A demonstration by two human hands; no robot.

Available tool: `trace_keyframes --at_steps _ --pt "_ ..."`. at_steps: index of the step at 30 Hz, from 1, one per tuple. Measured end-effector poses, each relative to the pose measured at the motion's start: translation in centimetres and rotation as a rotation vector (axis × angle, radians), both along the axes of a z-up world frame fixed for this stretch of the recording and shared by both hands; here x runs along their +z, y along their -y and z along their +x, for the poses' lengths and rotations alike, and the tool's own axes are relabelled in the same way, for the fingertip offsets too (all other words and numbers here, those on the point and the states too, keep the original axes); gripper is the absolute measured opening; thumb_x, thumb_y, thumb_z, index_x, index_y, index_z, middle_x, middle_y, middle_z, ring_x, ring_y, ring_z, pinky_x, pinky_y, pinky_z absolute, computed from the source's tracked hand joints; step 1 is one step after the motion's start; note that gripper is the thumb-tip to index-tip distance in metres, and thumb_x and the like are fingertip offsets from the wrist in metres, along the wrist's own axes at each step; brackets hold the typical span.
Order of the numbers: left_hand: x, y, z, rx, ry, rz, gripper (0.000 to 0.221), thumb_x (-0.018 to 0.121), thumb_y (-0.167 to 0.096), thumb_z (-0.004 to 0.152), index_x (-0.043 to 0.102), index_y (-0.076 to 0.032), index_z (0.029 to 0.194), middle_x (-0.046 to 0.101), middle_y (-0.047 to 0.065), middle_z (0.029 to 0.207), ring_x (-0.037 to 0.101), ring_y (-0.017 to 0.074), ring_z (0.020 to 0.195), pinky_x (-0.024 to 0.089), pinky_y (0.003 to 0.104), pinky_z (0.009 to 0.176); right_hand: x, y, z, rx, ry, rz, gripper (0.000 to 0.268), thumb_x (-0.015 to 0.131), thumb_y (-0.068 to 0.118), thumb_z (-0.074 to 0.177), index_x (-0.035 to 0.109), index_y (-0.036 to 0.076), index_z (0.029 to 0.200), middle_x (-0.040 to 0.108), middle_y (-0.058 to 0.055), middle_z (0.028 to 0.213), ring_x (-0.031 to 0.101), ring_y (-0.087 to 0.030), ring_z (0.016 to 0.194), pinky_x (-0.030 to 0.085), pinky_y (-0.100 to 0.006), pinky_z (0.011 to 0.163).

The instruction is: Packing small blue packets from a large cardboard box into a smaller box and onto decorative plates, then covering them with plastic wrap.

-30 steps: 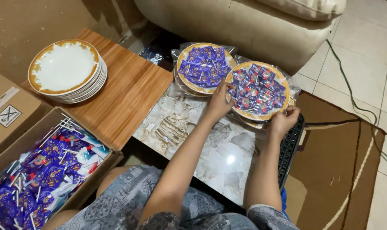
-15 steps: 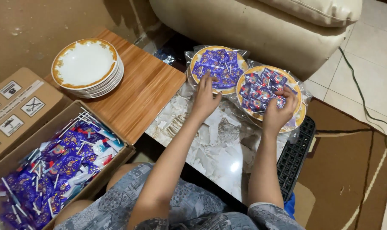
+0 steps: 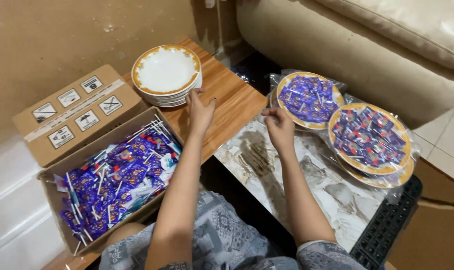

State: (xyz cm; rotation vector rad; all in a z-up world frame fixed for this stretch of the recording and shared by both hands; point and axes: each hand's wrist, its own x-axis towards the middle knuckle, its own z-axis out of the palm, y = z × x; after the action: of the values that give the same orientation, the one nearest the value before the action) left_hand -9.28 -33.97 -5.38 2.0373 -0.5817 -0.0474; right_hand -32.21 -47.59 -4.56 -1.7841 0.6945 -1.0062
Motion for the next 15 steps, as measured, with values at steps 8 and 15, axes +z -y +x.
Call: trace_keyframes --at_steps 8,15 --pt "0.6 -3.0 8.2 0.251 -0.158 -0.072 0.058 0.071 -0.032 0.084 0.045 -0.021 0.135 0.009 0.022 0.167 0.010 0.0364 0.157 0.017 0.066 0.121 -0.4 -2.7 20.2 0.343 -0.092 0.242 0.032 0.067 0.022 0.090 0.072 0.007 0.117 0.076 -0.015 0.103 0.075 -0.022 0.095 0.060 -0.035 0.086" --pt "-2.6 -4.7 12.9 0.308 -0.105 -0.336 0.065 0.076 -0.019 0.080 0.051 -0.002 0.139 0.035 0.031 0.153 0.031 0.0422 0.150 0.023 0.049 0.126 -0.4 -5.0 29.6 0.180 -0.196 0.089 0.088 0.086 0.030 0.084 0.036 -0.001 0.149 0.053 -0.035 0.141 0.052 -0.050 0.133 0.041 -0.060 0.113"
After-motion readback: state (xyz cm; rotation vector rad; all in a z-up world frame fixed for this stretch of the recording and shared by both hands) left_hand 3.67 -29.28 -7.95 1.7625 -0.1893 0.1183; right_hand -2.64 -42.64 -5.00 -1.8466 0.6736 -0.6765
